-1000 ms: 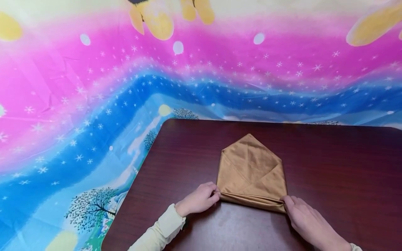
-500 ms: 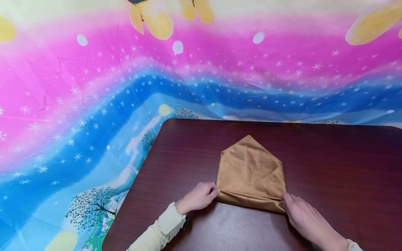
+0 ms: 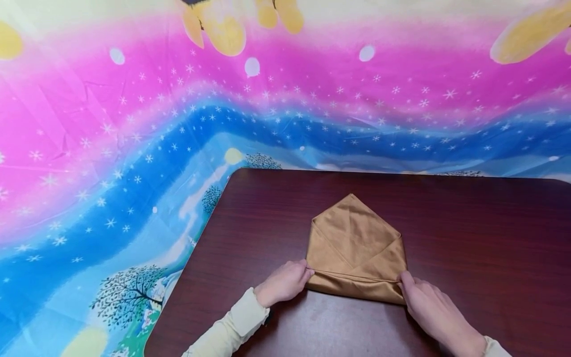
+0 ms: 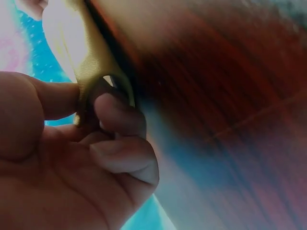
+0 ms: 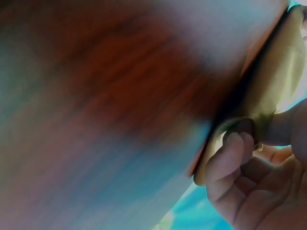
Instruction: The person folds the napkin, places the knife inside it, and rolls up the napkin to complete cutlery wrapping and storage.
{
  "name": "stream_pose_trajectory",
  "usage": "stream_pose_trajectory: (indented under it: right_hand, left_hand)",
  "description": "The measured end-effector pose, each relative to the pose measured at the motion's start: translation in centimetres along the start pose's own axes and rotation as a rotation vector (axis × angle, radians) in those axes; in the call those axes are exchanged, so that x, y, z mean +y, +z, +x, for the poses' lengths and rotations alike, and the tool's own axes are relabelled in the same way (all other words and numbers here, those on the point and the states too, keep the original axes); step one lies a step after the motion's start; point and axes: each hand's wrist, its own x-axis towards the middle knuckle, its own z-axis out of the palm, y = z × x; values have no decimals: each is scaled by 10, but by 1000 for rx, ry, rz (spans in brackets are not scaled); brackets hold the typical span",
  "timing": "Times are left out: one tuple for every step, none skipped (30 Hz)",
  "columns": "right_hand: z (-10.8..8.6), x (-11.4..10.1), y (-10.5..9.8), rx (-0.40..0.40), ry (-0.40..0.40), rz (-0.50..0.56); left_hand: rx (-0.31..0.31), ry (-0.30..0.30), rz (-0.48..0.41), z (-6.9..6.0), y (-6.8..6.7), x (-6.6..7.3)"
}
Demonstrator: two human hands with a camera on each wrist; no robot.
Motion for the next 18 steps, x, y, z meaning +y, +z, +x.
stream_pose_trajectory:
  right_hand:
    - [0, 0, 0, 5, -1, -3]
    - [0, 0, 0, 9, -1, -5]
    - [1, 0, 1, 12, -1, -9]
    - [1, -1, 1, 12, 0, -14]
    - [1, -1, 1, 11, 3, -18]
    - [1, -1, 1, 7, 6, -24]
    - [1, -2, 1, 3, 10, -32]
    - [1, -2, 1, -2, 13, -40]
    - [1, -2, 1, -7, 17, -49]
    - [2, -3, 1, -11, 17, -57]
    - [2, -3, 1, -16, 18, -65]
    - [2, -3, 1, -21, 17, -75]
    - [3, -3, 1, -27, 20, -83]
    - [4, -3, 0, -31, 21, -94]
    - [4, -2, 0, -32, 18, -104]
    - [5, -2, 0, -32, 15, -113]
    - [6, -1, 0, -34, 12, -121]
    - [7, 0, 1, -35, 8, -130]
  left_hand:
    - [7, -2, 20, 0, 1, 0]
    - [17, -1, 38, 0, 2, 0]
    - [25, -3, 61, 0, 2, 1]
    - [32, -4, 79, 0, 3, 1]
    - [38, -3, 103, -1, 3, 2]
    - [45, 1, 128, -1, 4, 2]
    - [51, 4, 159, -1, 4, 3]
    - [60, 11, 187, -1, 4, 4]
    - [68, 15, 215, -1, 4, 5]
    - [78, 20, 240, -1, 5, 6]
    - [88, 22, 264, -1, 5, 7]
    - [99, 23, 287, -1, 5, 7]
    - [111, 22, 306, 0, 6, 8]
    - [127, 23, 320, 0, 6, 8]
    - [143, 24, 337, 0, 7, 8]
    - [159, 26, 352, 1, 7, 8]
    - [177, 29, 364, 1, 8, 8]
    - [198, 35, 377, 2, 8, 7]
